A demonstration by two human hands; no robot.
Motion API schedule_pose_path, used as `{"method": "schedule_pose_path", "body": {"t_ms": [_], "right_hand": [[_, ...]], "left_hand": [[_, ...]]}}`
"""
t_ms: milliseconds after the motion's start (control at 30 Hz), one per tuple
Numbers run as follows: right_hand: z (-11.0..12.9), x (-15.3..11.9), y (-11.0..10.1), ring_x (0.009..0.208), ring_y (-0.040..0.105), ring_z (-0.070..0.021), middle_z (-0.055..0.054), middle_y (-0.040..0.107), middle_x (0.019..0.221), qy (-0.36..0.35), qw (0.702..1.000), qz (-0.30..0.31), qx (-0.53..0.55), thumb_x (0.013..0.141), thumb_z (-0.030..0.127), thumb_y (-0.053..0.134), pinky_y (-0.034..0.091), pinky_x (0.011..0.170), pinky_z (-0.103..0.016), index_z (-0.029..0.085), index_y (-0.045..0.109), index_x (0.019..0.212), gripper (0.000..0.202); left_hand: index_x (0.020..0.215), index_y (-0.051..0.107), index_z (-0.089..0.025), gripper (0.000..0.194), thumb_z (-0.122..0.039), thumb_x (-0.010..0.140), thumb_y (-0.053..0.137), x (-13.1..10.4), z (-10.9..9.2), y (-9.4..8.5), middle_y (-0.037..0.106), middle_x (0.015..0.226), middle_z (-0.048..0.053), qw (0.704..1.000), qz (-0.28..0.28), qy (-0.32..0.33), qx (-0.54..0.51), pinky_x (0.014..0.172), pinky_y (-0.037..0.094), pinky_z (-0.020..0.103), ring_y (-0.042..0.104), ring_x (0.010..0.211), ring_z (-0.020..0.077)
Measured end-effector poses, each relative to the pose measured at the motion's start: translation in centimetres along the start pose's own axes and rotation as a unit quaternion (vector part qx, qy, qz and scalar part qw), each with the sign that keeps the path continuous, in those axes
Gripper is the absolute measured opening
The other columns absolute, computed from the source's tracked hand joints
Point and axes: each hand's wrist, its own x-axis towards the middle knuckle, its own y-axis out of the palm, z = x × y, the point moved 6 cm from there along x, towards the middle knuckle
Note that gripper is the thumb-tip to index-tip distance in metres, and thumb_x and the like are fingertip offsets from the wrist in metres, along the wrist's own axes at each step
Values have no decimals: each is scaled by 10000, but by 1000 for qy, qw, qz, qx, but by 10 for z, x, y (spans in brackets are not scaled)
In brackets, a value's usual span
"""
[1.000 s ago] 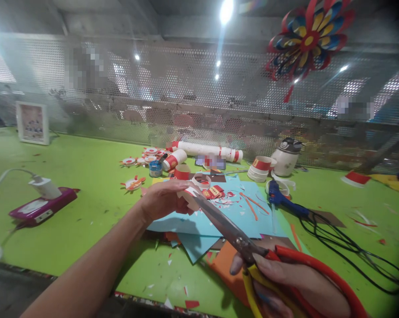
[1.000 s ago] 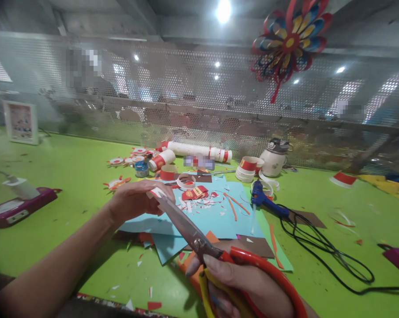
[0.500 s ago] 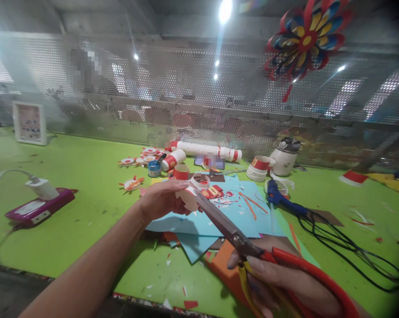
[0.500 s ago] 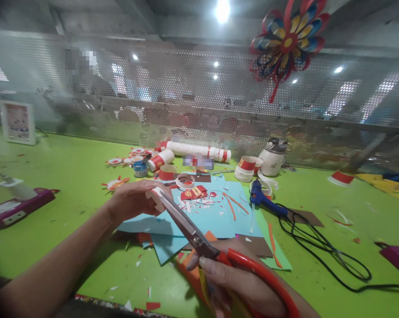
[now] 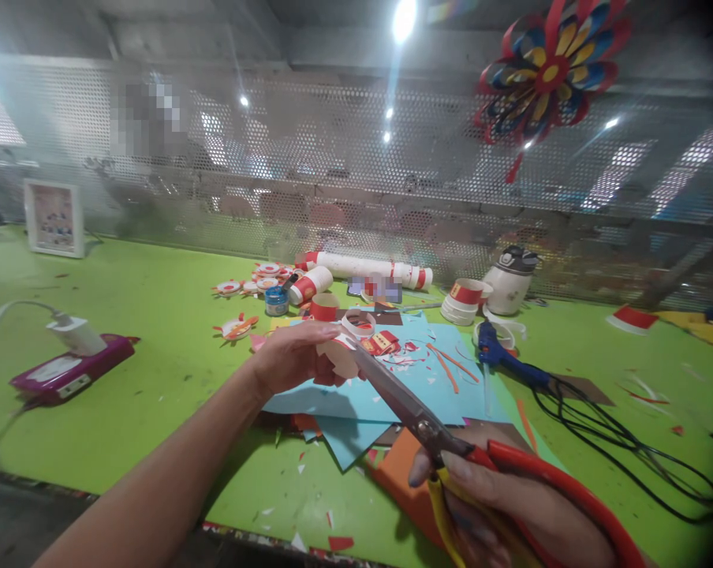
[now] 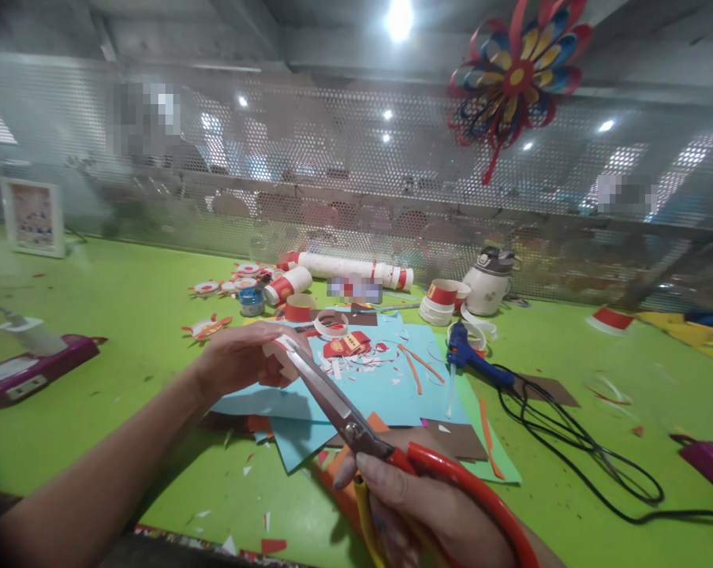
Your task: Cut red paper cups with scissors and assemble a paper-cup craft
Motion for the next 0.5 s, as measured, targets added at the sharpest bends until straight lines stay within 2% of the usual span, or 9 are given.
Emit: {"method": "schedule_pose_path", "body": {"t_ms": [100, 200, 300, 500], "right_hand": [[3, 0, 0, 425, 413, -56, 53, 444, 491, -7, 1000, -9, -13, 903, 489, 544, 351, 426, -153, 148, 671, 889, 364], [4, 1, 0, 423, 406, -55, 51, 442, 468, 7, 999, -24, -43, 870, 569, 548, 320, 414, -153, 129, 678, 896, 459], [4, 0, 0, 417, 390, -63, 57, 426, 458, 20, 996, -49, -69, 845, 635, 527, 318, 419, -171, 134, 690, 955, 538], [9, -2, -2, 419, 404, -97, 41, 435, 467, -2, 988, -64, -144, 871, 628, 481, 361, 407, -213, 181, 705, 941, 504]], "left_hand": [[859, 681, -75, 346, -400, 747, 639, 0, 1, -2, 644, 639, 83, 1000, -13, 1, -8, 465, 336, 222, 561, 532, 141], [856, 669, -72, 329, -383, 753, 637, 1, 1, -2, 642, 641, 85, 1000, -22, 4, -18, 473, 347, 230, 560, 531, 141], [854, 654, -72, 313, -372, 777, 610, 2, 0, 0, 640, 653, 92, 1000, -10, 14, -20, 453, 313, 228, 549, 517, 139], [844, 662, -53, 341, -383, 783, 603, 2, -1, 3, 624, 630, 108, 1000, 11, 18, -11, 436, 270, 231, 534, 501, 141]]}}
